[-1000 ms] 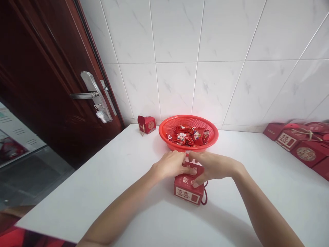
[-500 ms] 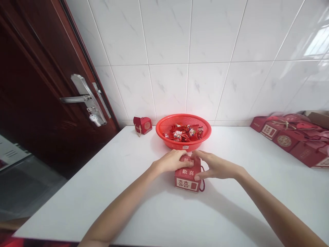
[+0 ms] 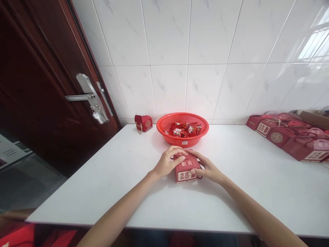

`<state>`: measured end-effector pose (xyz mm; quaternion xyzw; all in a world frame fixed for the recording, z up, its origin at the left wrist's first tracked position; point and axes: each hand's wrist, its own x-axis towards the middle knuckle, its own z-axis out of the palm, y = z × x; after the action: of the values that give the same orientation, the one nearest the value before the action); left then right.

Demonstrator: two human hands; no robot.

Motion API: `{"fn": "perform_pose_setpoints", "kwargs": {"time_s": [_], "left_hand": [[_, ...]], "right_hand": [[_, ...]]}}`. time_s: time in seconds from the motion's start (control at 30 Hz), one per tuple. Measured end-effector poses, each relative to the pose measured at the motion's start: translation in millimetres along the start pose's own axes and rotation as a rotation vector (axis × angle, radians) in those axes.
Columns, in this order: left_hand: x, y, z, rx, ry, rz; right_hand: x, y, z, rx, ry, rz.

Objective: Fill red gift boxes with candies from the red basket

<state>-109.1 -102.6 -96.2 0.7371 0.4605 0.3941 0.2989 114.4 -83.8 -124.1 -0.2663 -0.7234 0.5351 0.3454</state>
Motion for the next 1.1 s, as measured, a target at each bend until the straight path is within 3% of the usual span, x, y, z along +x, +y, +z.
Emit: {"fn": "perform_pose_setpoints", "kwargs": {"time_s": [0.2,0.33,0.53,0.7,0.8,0.9,0.97,1.1], "left_hand": [[-11.7,-7.4,-3.3,-0.134,-0.096,-0.013],[-14.2,-8.3,-4.7,-0.045,-0.148,0.052],[-13.4,-7.4,-4.2,-0.076,-0.078,0.014],[-6.8,-11.1,-23.4,-0.287,0.064,-0.099],[-4.5,-17.6,-35.3,-0.381,0.119,-0.047],[-4.8,-22.7,-37.2,-0.345,0.132,0.092],[-5.9,-23.0,-32.6,-0.285,0.123,0.187],[-9.5,-18.2,-20.4,-0.098,0.067,0.297]], "right_hand": [[-5.7,-0.1,4.4,0.044,0.05,0.063],[-6.7,2.4,2.4,-0.014,0.078,0.049],[-6.1,2.4,-6.0,-0.028,0.121,0.134],[-10.5,-7.9,-24.5,-0.001,0.143,0.135],[-12.2,-12.3,-41.2,0.035,0.293,0.15],[-10.9,-16.5,-50.4,0.113,0.412,0.113],[-7.5,-19.2,-48.2,0.135,0.375,0.103],[5.5,-21.2,-32.8,0.087,0.082,0.111]]}}
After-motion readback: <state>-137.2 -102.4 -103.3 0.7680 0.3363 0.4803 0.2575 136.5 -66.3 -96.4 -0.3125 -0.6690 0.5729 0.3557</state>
